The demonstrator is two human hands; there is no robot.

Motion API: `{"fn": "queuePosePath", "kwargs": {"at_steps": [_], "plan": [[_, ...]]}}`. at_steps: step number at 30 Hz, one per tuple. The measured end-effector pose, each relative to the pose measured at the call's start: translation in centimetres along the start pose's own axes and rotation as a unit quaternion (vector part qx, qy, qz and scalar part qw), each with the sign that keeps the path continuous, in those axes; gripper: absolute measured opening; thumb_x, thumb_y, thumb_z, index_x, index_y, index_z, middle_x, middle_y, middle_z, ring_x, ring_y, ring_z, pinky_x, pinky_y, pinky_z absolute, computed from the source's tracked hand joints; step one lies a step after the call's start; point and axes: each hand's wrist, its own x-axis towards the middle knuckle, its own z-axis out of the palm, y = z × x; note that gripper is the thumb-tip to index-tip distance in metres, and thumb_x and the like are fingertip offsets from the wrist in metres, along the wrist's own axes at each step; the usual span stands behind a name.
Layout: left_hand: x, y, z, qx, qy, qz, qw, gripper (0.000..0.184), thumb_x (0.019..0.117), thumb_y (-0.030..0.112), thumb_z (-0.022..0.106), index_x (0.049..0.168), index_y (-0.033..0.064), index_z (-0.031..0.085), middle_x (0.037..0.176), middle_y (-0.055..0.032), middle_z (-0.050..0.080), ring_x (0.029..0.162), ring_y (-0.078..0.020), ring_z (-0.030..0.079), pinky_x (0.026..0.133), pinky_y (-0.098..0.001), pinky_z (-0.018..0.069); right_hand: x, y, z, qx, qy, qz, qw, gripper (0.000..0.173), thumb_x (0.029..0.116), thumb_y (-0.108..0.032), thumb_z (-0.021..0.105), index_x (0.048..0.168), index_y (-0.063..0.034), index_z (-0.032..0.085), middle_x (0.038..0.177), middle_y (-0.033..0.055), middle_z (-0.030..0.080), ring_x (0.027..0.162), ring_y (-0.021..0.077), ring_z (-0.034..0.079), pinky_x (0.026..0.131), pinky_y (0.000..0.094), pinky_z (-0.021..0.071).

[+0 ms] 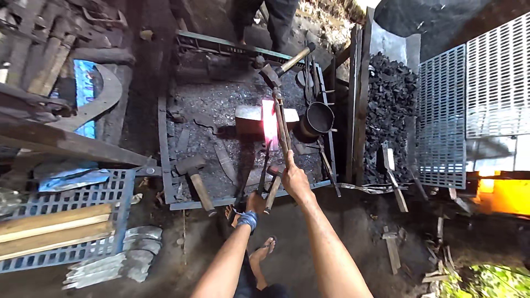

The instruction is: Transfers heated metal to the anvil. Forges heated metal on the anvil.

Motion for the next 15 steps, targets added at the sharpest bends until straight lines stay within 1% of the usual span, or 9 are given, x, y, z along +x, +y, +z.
{"fn": "queuePosePath", "kwargs": {"at_steps": [5,8,9,11,12,14,15], "plan": [[-0.4,0.1,-0.2,0.004,0.004,-0.001,1.000,0.043,0.0995,0.023,0.061,0.135,-0.0005,0.057,0.123,-0.0239,0.068,0.116,-0.0381,0.067,0.100,-0.0580,0.0513,0.3,0.0,0.0,-0.005,-0.010,-0.002,1.000,0.077,0.1081,-0.027,0.044,0.166,-0.0282,-0.005,0.107,0.0186,0.072,0.098,0.0365,0.072,0.085,0.0558,0.0584],[-0.5,0.2,-0.3,0.009,-0.001,-0.001,1.000,0.044,0.0987,0.023,0.062,0.135,-0.0011,0.056,0.123,-0.0244,0.068,0.115,-0.0382,0.067,0.099,-0.0575,0.0522,0.3,-0.4,-1.8,-0.002,-0.024,-0.003,1.000,0.077,0.1071,-0.025,0.047,0.167,-0.0271,-0.002,0.106,0.0203,0.072,0.095,0.0381,0.072,0.082,0.0573,0.0582],[-0.5,0.4,-0.3,0.011,-0.006,-0.001,1.000,0.045,0.0993,0.023,0.061,0.137,-0.0012,0.054,0.124,-0.0248,0.067,0.116,-0.0383,0.066,0.100,-0.0574,0.0519,0.2,-0.4,-2.8,0.002,-0.025,-0.005,1.000,0.077,0.1067,-0.025,0.048,0.167,-0.0272,0.001,0.106,0.0217,0.072,0.093,0.0394,0.072,0.080,0.0588,0.0584],[-0.4,0.7,-0.3,0.016,-0.009,-0.001,1.000,0.045,0.0992,0.022,0.060,0.137,-0.0015,0.054,0.127,-0.0253,0.066,0.118,-0.0386,0.065,0.101,-0.0580,0.0512,-0.3,-0.5,-4.7,0.027,-0.016,-0.008,0.999,0.075,0.1055,-0.024,0.051,0.166,-0.0293,0.007,0.102,0.0238,0.071,0.082,0.0405,0.072,0.070,0.0596,0.0585],[-0.3,0.9,-0.3,0.023,-0.012,-0.004,1.000,0.044,0.1003,0.022,0.059,0.137,-0.0021,0.054,0.129,-0.0259,0.065,0.120,-0.0389,0.064,0.102,-0.0583,0.0504,-0.7,-0.5,-5.2,0.044,-0.009,-0.008,0.999,0.075,0.1046,-0.023,0.052,0.166,-0.0309,0.009,0.102,0.0244,0.071,0.080,0.0412,0.071,0.068,0.0604,0.0580],[0.3,1.0,0.0,0.037,-0.011,-0.010,0.999,0.044,0.1015,0.023,0.057,0.137,-0.0022,0.054,0.131,-0.0264,0.063,0.123,-0.0390,0.063,0.103,-0.0579,0.0500,-0.6,-0.4,-4.6,0.058,0.001,-0.008,0.998,0.073,0.1051,-0.024,0.051,0.165,-0.0326,0.010,0.097,0.0230,0.070,0.072,0.0391,0.070,0.062,0.0582,0.0579],[0.7,0.9,0.3,0.042,-0.007,-0.013,0.999,0.044,0.1016,0.024,0.057,0.137,-0.0013,0.055,0.131,-0.0258,0.064,0.122,-0.0386,0.064,0.103,-0.0576,0.0503,-0.2,-0.3,-3.9,0.053,0.002,-0.008,0.999,0.073,0.1054,-0.024,0.051,0.164,-0.0322,0.008,0.095,0.0223,0.070,0.072,0.0388,0.071,0.062,0.0579,0.0584]]}}
